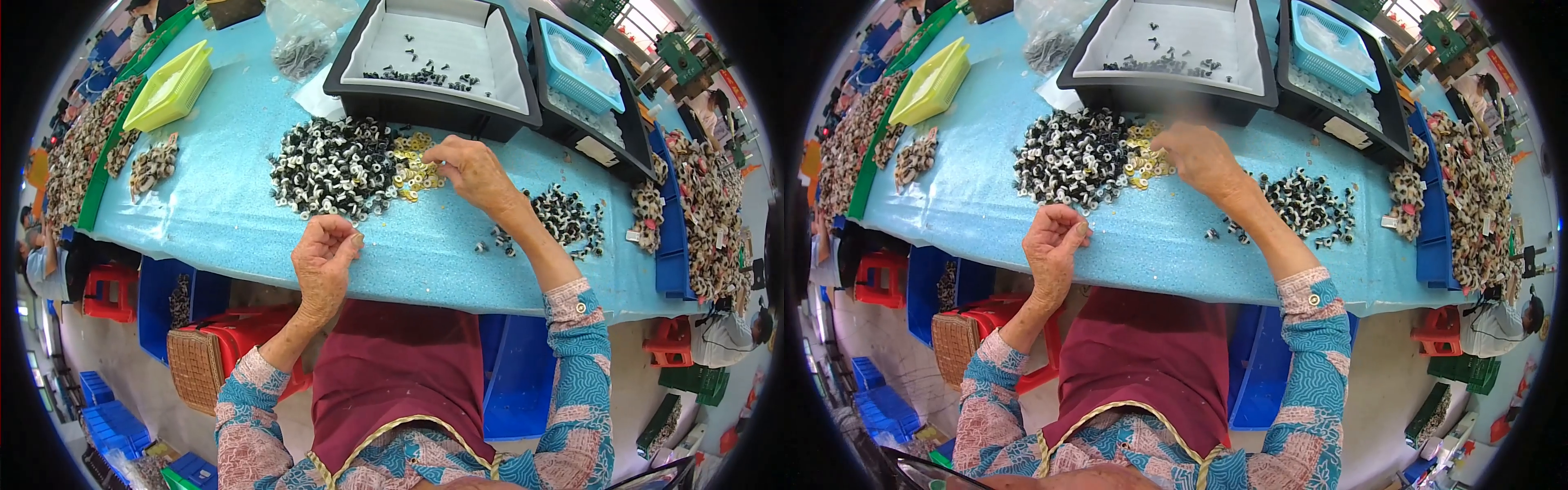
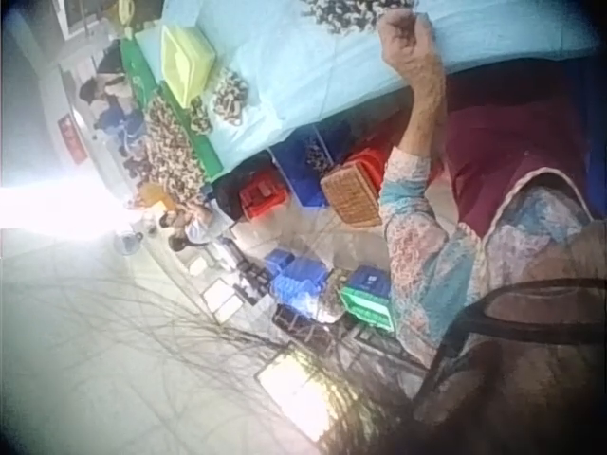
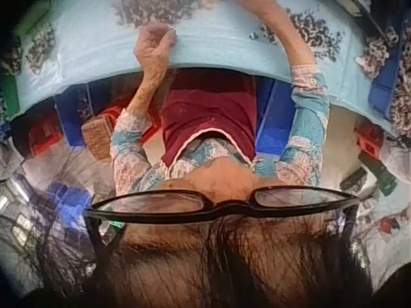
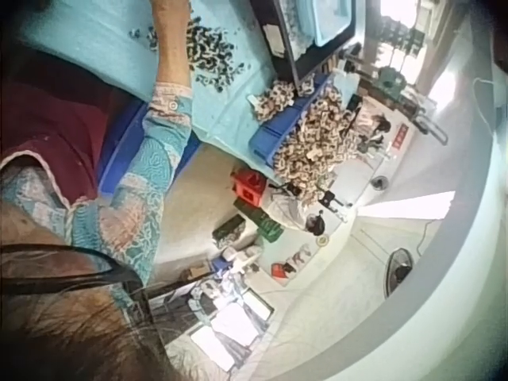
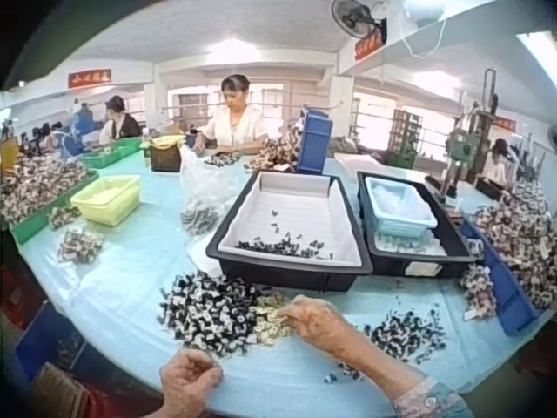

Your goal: The person assembles small plastic components by hand, snapping parts together at a work table.

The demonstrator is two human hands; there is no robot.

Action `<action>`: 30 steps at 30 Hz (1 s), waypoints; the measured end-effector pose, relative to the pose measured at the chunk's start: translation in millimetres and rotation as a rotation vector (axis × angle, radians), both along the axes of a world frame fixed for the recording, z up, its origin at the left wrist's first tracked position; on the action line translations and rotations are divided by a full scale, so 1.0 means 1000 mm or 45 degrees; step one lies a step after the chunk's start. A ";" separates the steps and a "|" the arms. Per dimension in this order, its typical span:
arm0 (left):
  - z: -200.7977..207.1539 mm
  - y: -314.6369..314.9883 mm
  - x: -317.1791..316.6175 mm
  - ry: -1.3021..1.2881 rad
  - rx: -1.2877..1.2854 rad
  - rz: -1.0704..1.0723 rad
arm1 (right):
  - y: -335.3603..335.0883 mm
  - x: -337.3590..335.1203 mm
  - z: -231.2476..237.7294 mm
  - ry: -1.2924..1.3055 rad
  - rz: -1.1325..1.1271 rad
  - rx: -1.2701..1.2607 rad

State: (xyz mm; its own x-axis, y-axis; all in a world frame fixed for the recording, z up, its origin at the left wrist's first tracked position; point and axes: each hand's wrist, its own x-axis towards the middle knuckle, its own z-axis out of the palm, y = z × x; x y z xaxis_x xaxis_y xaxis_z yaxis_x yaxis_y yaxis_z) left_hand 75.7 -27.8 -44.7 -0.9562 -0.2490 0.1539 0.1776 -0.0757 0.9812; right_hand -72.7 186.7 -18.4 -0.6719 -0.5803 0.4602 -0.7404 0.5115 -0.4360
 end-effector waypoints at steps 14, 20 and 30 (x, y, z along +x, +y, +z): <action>0.027 -0.020 -0.015 0.283 -1.003 0.171 | -0.025 0.030 0.017 -0.147 0.166 0.035; 0.020 -0.008 -0.016 0.290 -0.986 0.143 | -0.049 0.043 0.006 -0.070 0.120 0.203; 0.024 -0.022 -0.026 0.390 -1.422 0.185 | -0.029 0.018 0.020 -0.258 0.208 0.063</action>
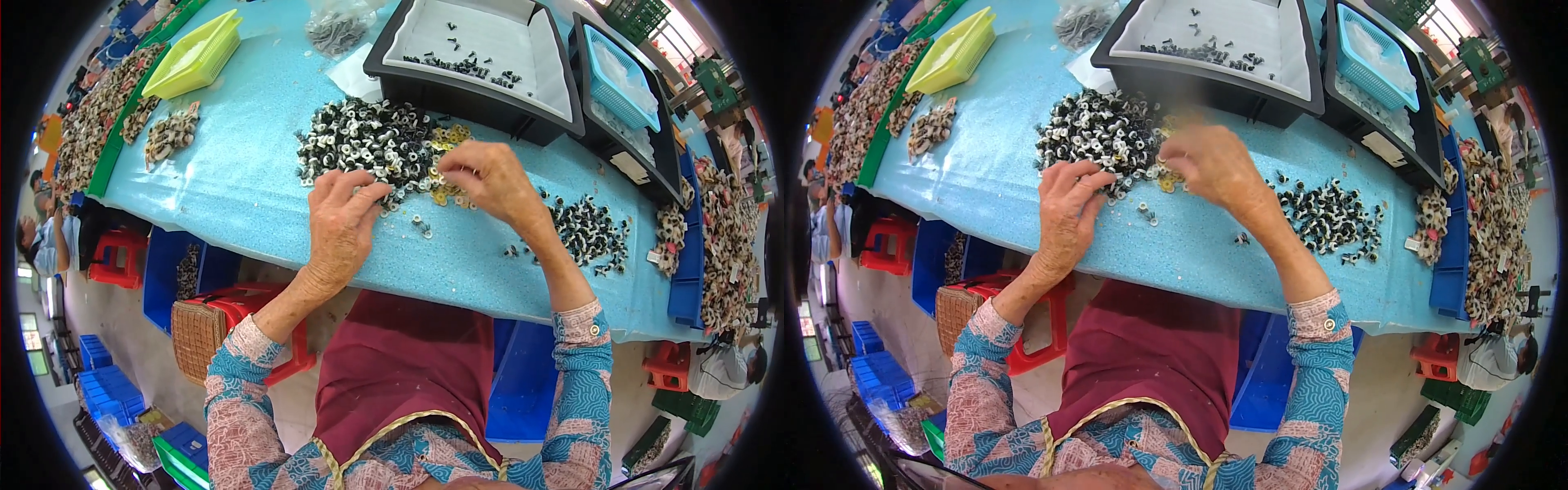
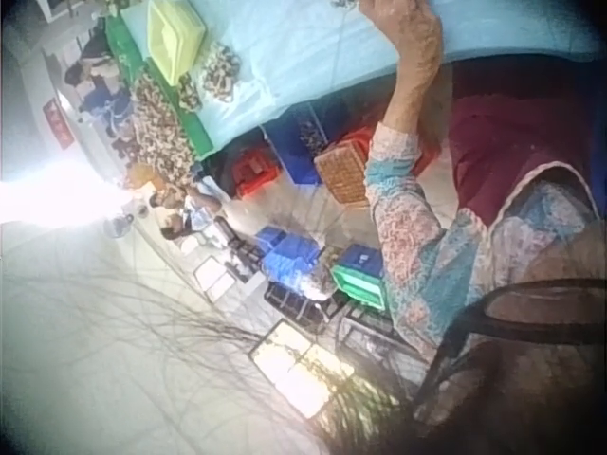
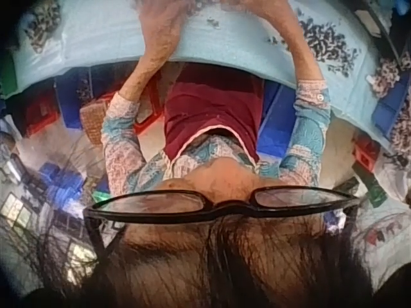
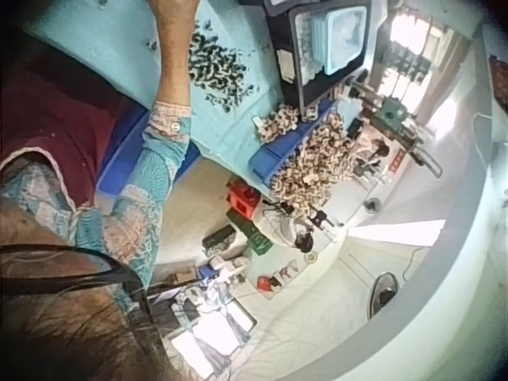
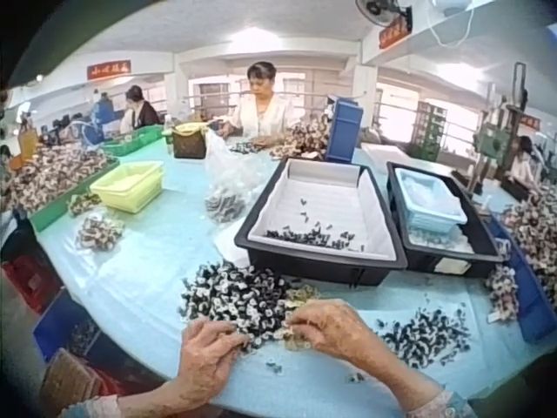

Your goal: The person assembles small plastic components by hand, snapping parts together at a work table.

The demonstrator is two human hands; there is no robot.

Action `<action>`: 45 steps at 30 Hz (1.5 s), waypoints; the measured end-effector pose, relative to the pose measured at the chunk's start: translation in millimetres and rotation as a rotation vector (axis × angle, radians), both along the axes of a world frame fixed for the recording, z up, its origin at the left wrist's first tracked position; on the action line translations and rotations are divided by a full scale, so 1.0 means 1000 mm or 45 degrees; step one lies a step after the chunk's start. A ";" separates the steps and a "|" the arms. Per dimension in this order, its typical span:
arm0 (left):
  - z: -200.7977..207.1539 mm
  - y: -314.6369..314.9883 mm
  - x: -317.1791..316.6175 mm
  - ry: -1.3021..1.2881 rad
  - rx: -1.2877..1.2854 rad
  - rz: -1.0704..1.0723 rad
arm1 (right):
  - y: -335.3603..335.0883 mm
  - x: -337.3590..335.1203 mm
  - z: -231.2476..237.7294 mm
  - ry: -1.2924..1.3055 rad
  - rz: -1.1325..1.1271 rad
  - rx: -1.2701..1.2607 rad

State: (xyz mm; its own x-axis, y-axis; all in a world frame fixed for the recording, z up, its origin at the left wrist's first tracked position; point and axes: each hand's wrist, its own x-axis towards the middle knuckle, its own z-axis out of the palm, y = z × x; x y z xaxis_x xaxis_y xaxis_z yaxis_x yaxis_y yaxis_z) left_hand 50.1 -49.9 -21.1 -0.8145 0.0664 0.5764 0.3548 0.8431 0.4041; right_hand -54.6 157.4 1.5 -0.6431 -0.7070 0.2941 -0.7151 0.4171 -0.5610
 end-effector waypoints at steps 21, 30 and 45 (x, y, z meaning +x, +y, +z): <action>-0.001 -0.001 -0.046 -0.201 -0.439 -0.344 | -0.030 -0.048 -0.020 0.349 -0.042 0.020; -0.005 -0.022 -0.040 -0.184 -0.383 -0.268 | -0.039 -0.049 -0.013 0.344 0.089 0.263; 0.001 0.051 -0.046 -0.212 -0.461 -0.630 | 0.005 -0.055 -0.012 0.235 0.054 0.258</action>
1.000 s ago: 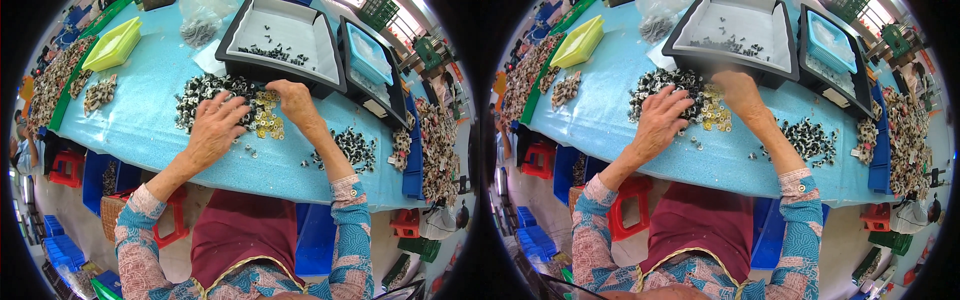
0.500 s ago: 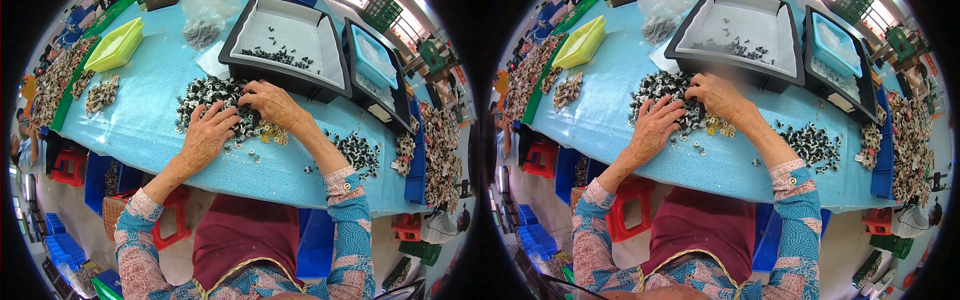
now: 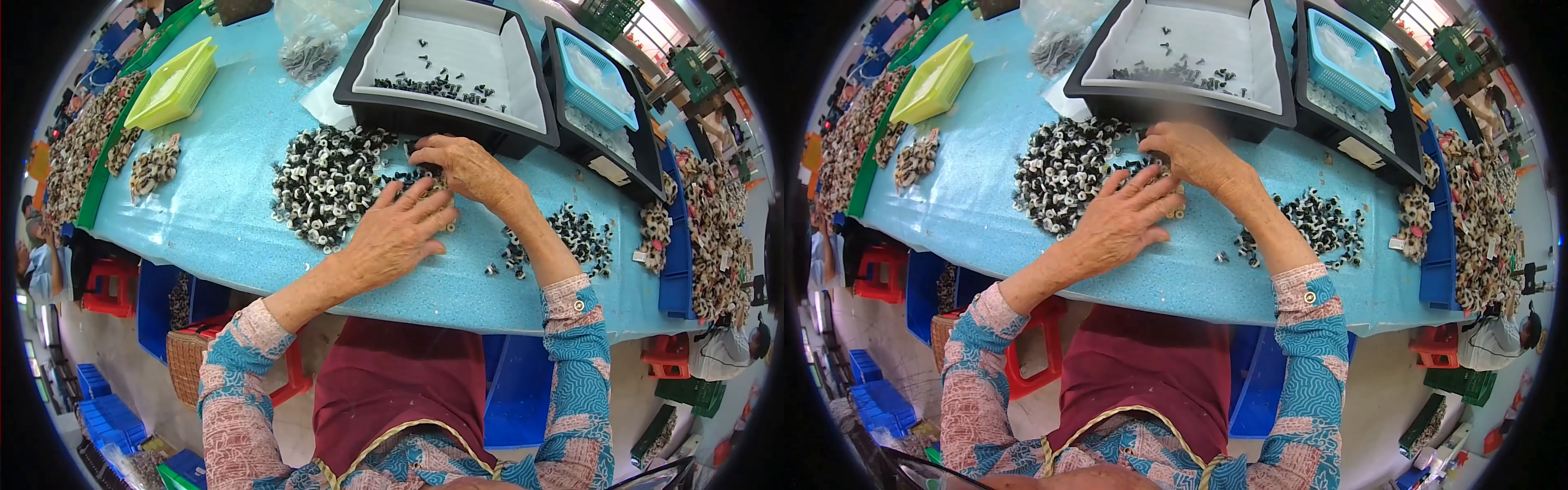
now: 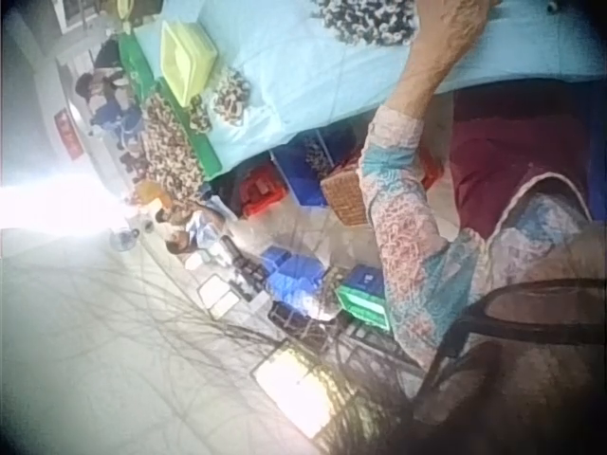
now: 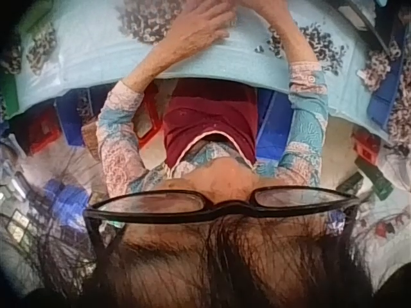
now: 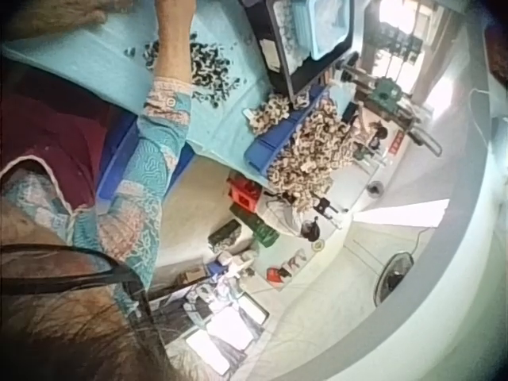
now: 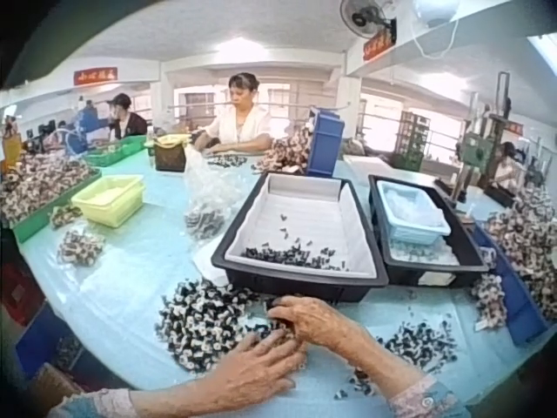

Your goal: The person assembles small plastic components by hand, snapping parts together at a work table.

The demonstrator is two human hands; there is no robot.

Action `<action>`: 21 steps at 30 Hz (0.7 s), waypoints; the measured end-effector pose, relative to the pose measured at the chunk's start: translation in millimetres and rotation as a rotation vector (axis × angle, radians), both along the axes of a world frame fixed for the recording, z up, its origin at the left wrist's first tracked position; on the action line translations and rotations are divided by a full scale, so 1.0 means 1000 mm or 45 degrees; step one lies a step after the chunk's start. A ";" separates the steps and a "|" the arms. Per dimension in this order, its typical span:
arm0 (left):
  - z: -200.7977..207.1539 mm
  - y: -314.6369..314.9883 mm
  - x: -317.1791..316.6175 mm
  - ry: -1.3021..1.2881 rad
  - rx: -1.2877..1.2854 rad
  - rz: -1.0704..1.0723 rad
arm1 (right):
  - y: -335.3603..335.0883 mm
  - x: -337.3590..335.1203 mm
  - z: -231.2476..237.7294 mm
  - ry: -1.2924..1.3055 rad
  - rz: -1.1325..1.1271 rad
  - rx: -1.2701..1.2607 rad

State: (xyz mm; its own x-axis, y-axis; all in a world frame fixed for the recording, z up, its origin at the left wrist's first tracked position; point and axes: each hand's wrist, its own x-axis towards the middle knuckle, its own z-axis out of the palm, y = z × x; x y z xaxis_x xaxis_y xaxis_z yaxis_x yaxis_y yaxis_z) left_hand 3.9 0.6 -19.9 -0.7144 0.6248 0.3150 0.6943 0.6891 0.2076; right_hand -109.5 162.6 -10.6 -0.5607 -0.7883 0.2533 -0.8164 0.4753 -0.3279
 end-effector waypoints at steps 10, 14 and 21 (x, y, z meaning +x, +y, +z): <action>-0.003 -0.023 0.006 -0.046 -0.150 -0.020 | 0.001 0.002 -0.003 0.085 -0.013 0.003; -0.001 -0.039 0.010 -0.075 -0.147 0.022 | 0.002 0.009 0.001 -0.013 -0.013 0.011; 0.001 -0.035 0.014 0.023 -0.010 0.048 | 0.015 0.028 0.007 -0.090 -0.013 -0.163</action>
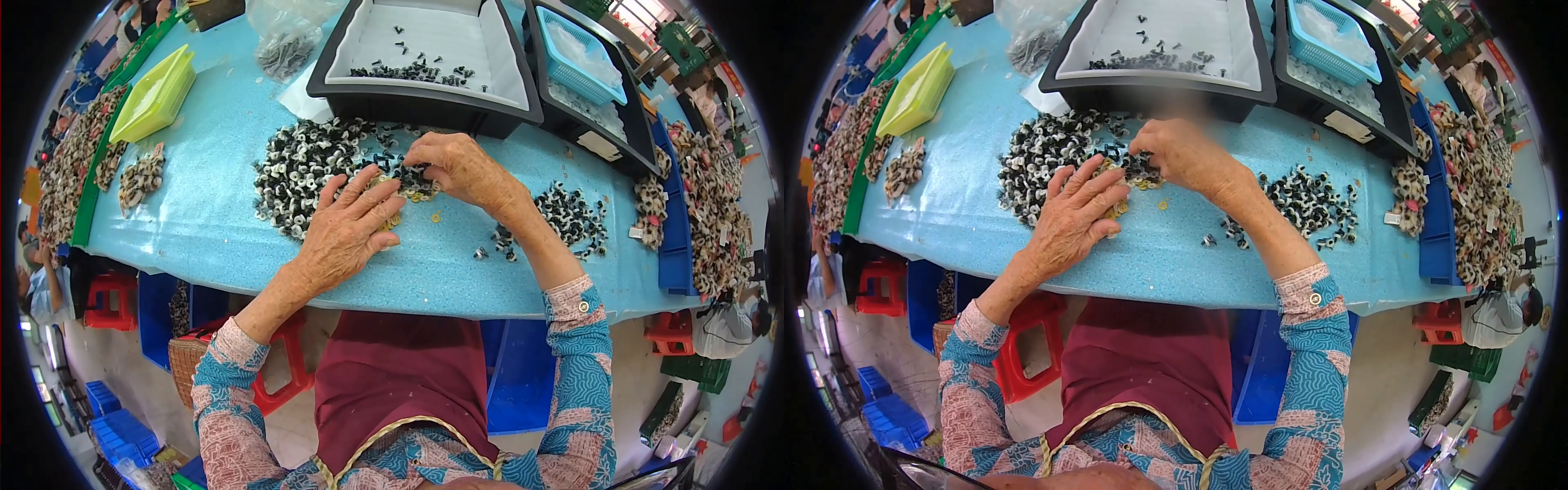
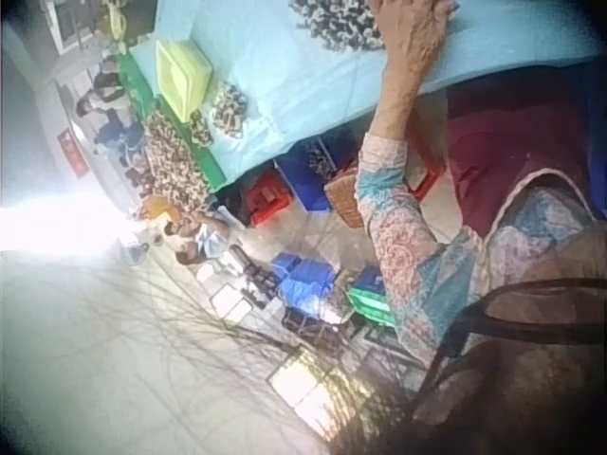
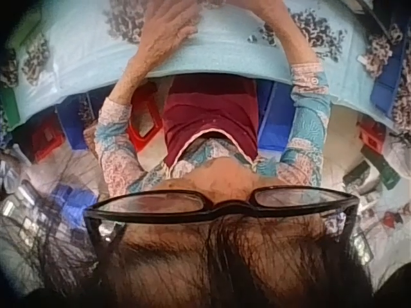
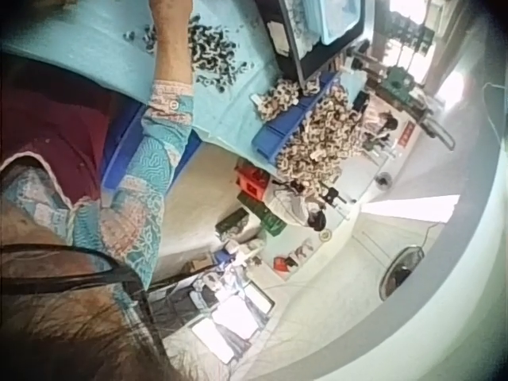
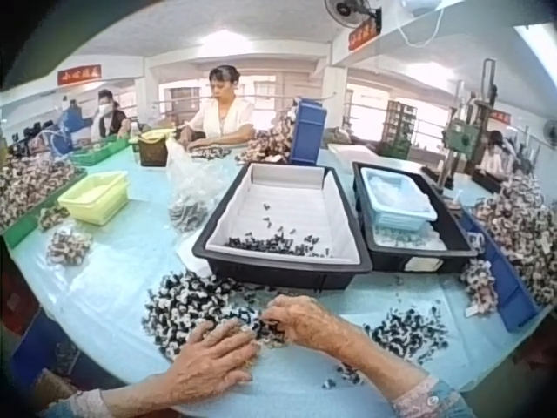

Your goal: The person assembles small plastic components by hand, snapping parts together at a work table.

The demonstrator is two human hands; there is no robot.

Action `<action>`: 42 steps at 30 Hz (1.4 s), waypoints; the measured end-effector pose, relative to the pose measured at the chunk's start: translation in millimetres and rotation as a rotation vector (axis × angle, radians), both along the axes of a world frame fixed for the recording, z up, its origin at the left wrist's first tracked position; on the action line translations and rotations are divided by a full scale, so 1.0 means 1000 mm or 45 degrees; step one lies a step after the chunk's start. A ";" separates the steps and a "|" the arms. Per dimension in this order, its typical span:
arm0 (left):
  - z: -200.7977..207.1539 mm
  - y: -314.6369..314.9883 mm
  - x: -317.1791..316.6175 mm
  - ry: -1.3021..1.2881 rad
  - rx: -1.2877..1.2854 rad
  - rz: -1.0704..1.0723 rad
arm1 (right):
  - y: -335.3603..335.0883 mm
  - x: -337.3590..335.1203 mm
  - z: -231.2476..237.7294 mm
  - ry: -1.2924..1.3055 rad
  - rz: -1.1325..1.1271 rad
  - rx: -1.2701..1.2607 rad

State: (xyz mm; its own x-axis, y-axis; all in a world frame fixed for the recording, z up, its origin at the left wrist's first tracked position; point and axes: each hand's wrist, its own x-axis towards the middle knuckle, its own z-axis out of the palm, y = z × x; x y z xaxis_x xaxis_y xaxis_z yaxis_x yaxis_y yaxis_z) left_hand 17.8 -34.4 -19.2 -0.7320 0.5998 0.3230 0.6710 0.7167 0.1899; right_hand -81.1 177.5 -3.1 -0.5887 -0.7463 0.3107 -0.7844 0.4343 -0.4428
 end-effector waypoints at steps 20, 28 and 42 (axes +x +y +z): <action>0.002 0.036 -0.010 0.135 0.418 0.190 | 0.035 0.028 0.005 -1.073 -0.313 -0.979; -0.007 0.048 -0.021 0.093 0.443 0.202 | 0.046 0.028 0.005 -1.165 -0.329 -1.190; -0.002 0.070 -0.012 -0.006 0.409 0.184 | 0.049 0.028 0.004 -1.171 -0.271 -0.986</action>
State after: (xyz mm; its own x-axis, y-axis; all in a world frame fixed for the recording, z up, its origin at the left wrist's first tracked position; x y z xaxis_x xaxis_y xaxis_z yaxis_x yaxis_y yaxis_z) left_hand 5.8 35.5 -21.6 -0.8038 0.3583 0.4749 0.5657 0.7075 0.4237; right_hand -53.2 226.1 1.3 -0.9113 -0.4104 0.0337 0.0122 -0.1088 -0.9940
